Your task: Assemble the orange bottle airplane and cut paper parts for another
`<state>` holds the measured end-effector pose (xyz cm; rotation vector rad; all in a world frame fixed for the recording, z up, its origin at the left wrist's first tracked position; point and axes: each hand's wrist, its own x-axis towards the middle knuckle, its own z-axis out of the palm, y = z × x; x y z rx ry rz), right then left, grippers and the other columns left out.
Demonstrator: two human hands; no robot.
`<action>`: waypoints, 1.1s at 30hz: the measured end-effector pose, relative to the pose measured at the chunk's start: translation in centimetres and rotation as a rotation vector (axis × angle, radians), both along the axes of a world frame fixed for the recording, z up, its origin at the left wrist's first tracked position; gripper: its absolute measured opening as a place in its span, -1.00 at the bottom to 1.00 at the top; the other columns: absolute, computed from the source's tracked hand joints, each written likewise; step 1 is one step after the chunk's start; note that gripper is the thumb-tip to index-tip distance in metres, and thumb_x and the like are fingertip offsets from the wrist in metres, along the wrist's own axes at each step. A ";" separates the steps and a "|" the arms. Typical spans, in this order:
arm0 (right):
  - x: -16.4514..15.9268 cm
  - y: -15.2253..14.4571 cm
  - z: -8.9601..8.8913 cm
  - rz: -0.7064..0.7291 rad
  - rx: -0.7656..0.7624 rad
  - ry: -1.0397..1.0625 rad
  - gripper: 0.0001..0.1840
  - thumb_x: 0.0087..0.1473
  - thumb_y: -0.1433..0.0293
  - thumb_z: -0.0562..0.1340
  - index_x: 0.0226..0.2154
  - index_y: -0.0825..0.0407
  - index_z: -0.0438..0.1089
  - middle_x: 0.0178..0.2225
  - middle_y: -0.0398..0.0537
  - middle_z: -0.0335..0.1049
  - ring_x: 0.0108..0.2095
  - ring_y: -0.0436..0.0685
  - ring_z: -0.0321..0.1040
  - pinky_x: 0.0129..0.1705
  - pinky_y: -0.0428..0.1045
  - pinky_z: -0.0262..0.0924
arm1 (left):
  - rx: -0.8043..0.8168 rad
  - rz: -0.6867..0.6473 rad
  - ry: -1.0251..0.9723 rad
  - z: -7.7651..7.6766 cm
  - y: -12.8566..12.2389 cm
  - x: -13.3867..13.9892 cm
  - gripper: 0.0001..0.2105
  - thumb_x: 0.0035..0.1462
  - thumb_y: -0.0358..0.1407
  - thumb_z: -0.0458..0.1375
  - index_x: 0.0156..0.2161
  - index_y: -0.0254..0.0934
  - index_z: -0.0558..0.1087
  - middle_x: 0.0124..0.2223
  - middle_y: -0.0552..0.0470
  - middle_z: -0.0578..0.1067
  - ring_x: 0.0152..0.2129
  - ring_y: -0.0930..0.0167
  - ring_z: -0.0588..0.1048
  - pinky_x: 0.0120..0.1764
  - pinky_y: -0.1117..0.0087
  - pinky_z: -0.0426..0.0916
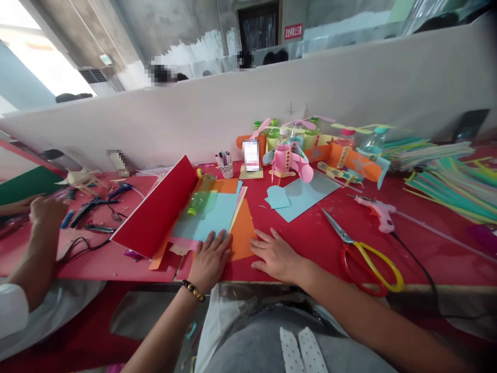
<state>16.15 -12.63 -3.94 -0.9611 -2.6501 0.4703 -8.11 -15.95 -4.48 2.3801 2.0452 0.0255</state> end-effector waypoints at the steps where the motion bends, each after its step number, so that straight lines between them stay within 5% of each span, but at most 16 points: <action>1: 0.9 -0.7 -0.1 -0.021 0.006 0.000 -0.55 0.17 0.20 0.18 0.09 -0.01 0.34 0.16 0.04 0.31 0.28 0.30 -0.03 0.24 0.44 -0.18 | 0.007 0.012 0.000 0.0 0.0 0.0 -0.56 0.32 -0.17 -0.16 0.27 0.00 0.15 0.33 0.09 0.12 0.28 0.17 0.06 0.18 -0.04 0.07; 6: 5.4 -2.6 -0.7 -0.171 0.058 -0.024 -0.54 0.16 0.21 0.18 0.09 -0.05 0.34 0.16 0.05 0.31 0.28 0.31 0.00 0.22 0.44 -0.12 | 0.050 0.039 -0.014 -0.7 -0.2 0.2 -0.55 0.31 -0.12 -0.13 0.27 -0.05 0.18 0.34 0.06 0.11 0.28 0.17 0.04 0.19 -0.02 0.06; 15: 8.8 -0.9 -1.9 -0.410 0.103 -0.062 -0.58 0.18 0.23 0.15 0.07 -0.04 0.38 0.16 0.04 0.30 0.24 0.33 0.09 0.18 0.42 0.00 | 0.098 0.024 -0.027 -1.2 -0.2 -0.1 -0.54 0.29 -0.12 -0.09 0.28 -0.02 0.15 0.33 0.06 0.12 0.28 0.17 0.06 0.19 -0.01 0.08; 33: 9.3 -2.6 -2.4 -0.387 0.136 0.069 -0.64 0.17 0.30 0.16 0.00 -0.03 0.44 0.09 0.05 0.39 0.17 0.27 0.22 0.17 0.27 0.16 | 0.123 0.012 -0.041 -1.1 -0.1 -0.1 -0.55 0.28 -0.11 -0.08 0.25 -0.04 0.22 0.32 0.04 0.16 0.25 0.17 0.11 0.17 0.00 0.10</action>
